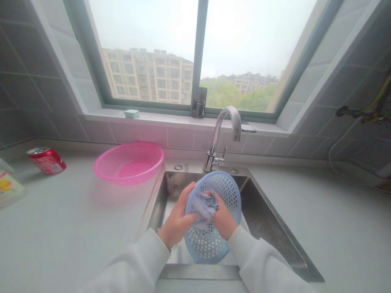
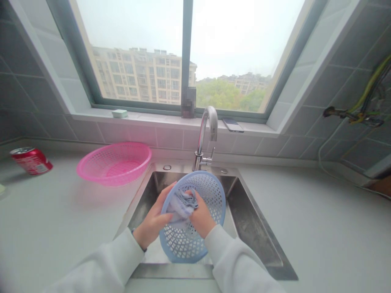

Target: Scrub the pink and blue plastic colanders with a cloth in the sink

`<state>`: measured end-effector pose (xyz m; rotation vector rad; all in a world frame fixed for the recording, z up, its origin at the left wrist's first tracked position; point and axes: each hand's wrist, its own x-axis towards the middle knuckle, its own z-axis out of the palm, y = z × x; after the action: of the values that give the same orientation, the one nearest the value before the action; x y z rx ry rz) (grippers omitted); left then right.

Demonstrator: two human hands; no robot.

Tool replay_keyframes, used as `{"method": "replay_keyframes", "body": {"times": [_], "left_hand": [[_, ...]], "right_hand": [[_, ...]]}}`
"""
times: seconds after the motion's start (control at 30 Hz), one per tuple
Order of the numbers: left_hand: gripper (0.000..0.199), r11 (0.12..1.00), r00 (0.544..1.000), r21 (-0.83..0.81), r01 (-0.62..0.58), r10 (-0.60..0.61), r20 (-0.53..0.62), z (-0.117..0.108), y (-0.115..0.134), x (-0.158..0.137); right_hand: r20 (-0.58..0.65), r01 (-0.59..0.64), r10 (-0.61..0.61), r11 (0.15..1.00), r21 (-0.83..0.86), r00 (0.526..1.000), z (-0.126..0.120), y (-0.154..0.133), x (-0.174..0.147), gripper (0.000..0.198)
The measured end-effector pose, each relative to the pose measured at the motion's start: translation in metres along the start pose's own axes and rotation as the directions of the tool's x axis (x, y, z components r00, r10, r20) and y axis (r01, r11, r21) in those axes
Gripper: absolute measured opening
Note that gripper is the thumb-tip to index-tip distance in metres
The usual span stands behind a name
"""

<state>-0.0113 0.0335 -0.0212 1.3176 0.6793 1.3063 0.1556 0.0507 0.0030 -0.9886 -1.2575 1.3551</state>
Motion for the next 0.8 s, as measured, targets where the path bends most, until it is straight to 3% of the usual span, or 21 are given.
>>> {"method": "replay_keyframes", "body": {"times": [0.17, 0.3, 0.43, 0.6, 0.8], "left_hand": [[0.084, 0.996, 1.000, -0.085, -0.022, 0.022, 0.000, -0.001, 0.003, 0.000], [0.084, 0.999, 0.999, -0.005, -0.049, 0.049, 0.010, -0.001, 0.000, -0.002], [0.083, 0.999, 1.000, -0.050, -0.022, 0.023, 0.017, -0.003, -0.003, 0.000], [0.094, 0.989, 0.997, -0.127, 0.077, -0.080, -0.019, -0.003, 0.002, 0.009], [0.081, 0.979, 0.993, -0.188, 0.078, -0.094, -0.076, -0.003, 0.010, 0.011]], "right_hand": [[-0.047, -0.001, 0.001, 1.000, -0.015, 0.999, -0.003, -0.004, 0.002, 0.043], [0.056, 0.039, -0.034, 0.995, -0.088, 0.998, -0.003, 0.001, -0.001, 0.038], [0.131, 0.036, -0.016, 0.988, -0.150, 0.991, -0.002, 0.005, -0.003, 0.036], [0.081, 0.007, 0.004, 0.991, -0.137, 0.997, 0.001, 0.005, -0.001, 0.036], [0.000, -0.075, 0.076, 0.985, -0.157, 0.997, 0.004, 0.004, 0.003, 0.048]]}}
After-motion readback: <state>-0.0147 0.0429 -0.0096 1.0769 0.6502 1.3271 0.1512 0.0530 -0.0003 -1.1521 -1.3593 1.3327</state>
